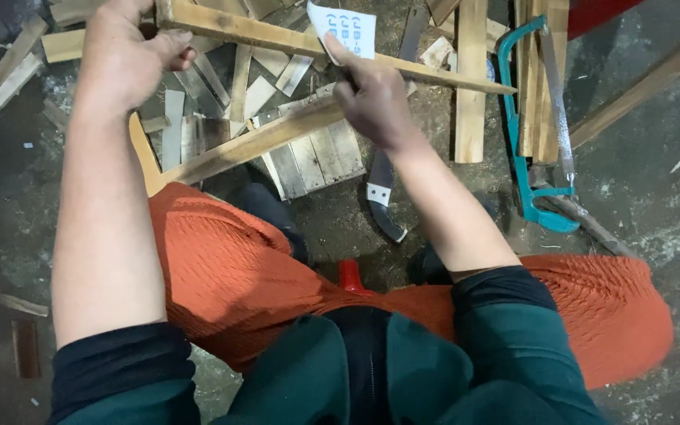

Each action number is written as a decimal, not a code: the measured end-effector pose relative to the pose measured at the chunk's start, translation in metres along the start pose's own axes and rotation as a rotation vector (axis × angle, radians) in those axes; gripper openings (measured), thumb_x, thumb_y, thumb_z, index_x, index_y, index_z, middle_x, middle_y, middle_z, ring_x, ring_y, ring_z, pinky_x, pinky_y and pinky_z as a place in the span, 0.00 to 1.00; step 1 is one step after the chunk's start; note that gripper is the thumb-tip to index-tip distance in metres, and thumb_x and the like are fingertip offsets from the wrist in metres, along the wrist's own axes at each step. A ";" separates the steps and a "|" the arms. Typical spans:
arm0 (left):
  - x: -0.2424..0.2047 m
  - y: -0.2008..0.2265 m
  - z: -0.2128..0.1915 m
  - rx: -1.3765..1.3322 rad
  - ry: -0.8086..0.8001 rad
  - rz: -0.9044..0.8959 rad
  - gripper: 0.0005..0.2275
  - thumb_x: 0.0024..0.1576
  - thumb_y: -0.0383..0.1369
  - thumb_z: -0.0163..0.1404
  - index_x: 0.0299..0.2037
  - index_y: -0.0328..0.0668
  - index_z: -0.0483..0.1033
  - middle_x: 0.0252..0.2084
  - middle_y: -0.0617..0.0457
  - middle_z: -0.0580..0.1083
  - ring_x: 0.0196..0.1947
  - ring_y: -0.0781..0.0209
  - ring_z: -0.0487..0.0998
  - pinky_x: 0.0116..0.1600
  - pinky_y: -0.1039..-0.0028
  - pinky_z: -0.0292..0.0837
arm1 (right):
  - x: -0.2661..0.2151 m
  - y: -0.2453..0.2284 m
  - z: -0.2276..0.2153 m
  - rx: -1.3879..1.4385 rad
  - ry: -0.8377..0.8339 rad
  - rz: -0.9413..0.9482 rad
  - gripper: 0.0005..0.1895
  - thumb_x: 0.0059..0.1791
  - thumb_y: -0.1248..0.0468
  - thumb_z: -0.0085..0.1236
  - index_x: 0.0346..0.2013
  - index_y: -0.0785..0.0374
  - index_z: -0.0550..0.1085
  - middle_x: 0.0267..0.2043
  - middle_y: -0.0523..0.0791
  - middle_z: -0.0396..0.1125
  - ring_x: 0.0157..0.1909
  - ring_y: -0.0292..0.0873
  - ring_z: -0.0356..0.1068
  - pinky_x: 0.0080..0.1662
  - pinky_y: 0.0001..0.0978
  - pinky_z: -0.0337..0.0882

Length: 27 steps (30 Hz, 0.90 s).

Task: The person sits on a small stool and uses a hand saw to cut a small piece of wood. They then pick up a sandpaper sheet and sand the edges and surfaces of a wooden plank, flipping it over to smooth multiple sides.

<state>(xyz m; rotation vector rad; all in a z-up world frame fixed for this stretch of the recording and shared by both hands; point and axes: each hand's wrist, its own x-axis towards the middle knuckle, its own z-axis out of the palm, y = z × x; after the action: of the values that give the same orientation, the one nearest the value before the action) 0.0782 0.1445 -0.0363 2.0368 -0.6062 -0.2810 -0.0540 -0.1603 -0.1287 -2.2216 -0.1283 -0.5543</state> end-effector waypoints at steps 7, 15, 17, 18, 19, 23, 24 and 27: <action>0.004 -0.012 0.001 0.078 0.047 -0.044 0.10 0.66 0.18 0.53 0.55 0.19 0.73 0.42 0.41 0.79 0.35 0.60 0.86 0.39 0.80 0.86 | -0.002 0.057 -0.024 -0.191 -0.073 0.658 0.33 0.46 0.76 0.51 0.59 0.36 0.74 0.53 0.40 0.77 0.28 0.29 0.70 0.36 0.17 0.77; -0.003 -0.027 -0.011 0.217 0.085 -0.044 0.08 0.60 0.24 0.56 0.47 0.28 0.80 0.37 0.49 0.80 0.31 0.63 0.80 0.35 0.75 0.76 | -0.094 0.251 -0.065 -0.428 0.006 0.750 0.17 0.48 0.57 0.50 0.47 0.54 0.81 0.41 0.51 0.76 0.45 0.59 0.73 0.48 0.54 0.70; -0.006 -0.022 -0.010 0.182 0.083 -0.055 0.07 0.60 0.23 0.54 0.47 0.29 0.80 0.37 0.50 0.80 0.31 0.64 0.79 0.35 0.76 0.76 | -0.090 0.254 -0.056 -0.435 0.009 0.842 0.16 0.47 0.54 0.50 0.46 0.44 0.82 0.39 0.47 0.76 0.46 0.58 0.74 0.49 0.57 0.71; -0.007 -0.020 -0.008 0.147 0.074 -0.065 0.07 0.61 0.23 0.53 0.47 0.31 0.80 0.38 0.51 0.79 0.31 0.65 0.78 0.35 0.76 0.75 | -0.080 0.231 -0.050 -0.372 0.003 0.824 0.17 0.47 0.54 0.51 0.47 0.43 0.82 0.40 0.46 0.76 0.48 0.56 0.74 0.50 0.53 0.70; -0.008 -0.017 -0.007 0.112 0.063 -0.073 0.07 0.61 0.23 0.52 0.47 0.32 0.80 0.38 0.52 0.79 0.32 0.66 0.77 0.36 0.77 0.75 | -0.070 0.209 -0.044 -0.308 -0.001 0.807 0.18 0.46 0.54 0.53 0.49 0.42 0.81 0.41 0.46 0.76 0.50 0.54 0.74 0.50 0.50 0.70; -0.004 -0.003 -0.002 0.044 0.037 -0.081 0.08 0.61 0.22 0.50 0.46 0.35 0.80 0.38 0.54 0.78 0.32 0.68 0.75 0.36 0.78 0.74 | -0.005 0.081 -0.014 -0.248 -0.143 0.517 0.18 0.49 0.63 0.49 0.47 0.67 0.80 0.39 0.52 0.77 0.37 0.48 0.74 0.40 0.39 0.73; -0.003 0.000 -0.002 0.009 0.021 -0.084 0.08 0.61 0.22 0.48 0.46 0.36 0.80 0.38 0.55 0.77 0.32 0.69 0.74 0.37 0.79 0.73 | 0.011 0.037 -0.008 -0.100 -0.174 0.644 0.22 0.47 0.67 0.49 0.55 0.64 0.75 0.41 0.48 0.77 0.31 0.39 0.70 0.33 0.28 0.70; 0.001 0.014 0.006 -0.144 -0.068 -0.132 0.13 0.62 0.23 0.44 0.53 0.40 0.77 0.38 0.57 0.75 0.29 0.72 0.71 0.31 0.82 0.65 | 0.011 -0.013 0.038 0.646 -0.178 0.839 0.21 0.51 0.65 0.48 0.60 0.62 0.73 0.34 0.41 0.68 0.25 0.30 0.61 0.25 0.18 0.59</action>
<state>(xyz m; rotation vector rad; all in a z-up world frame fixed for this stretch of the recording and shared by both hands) 0.0721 0.1335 -0.0269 1.9373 -0.4793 -0.4605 -0.0341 -0.1240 -0.1358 -1.4896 0.4586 0.1456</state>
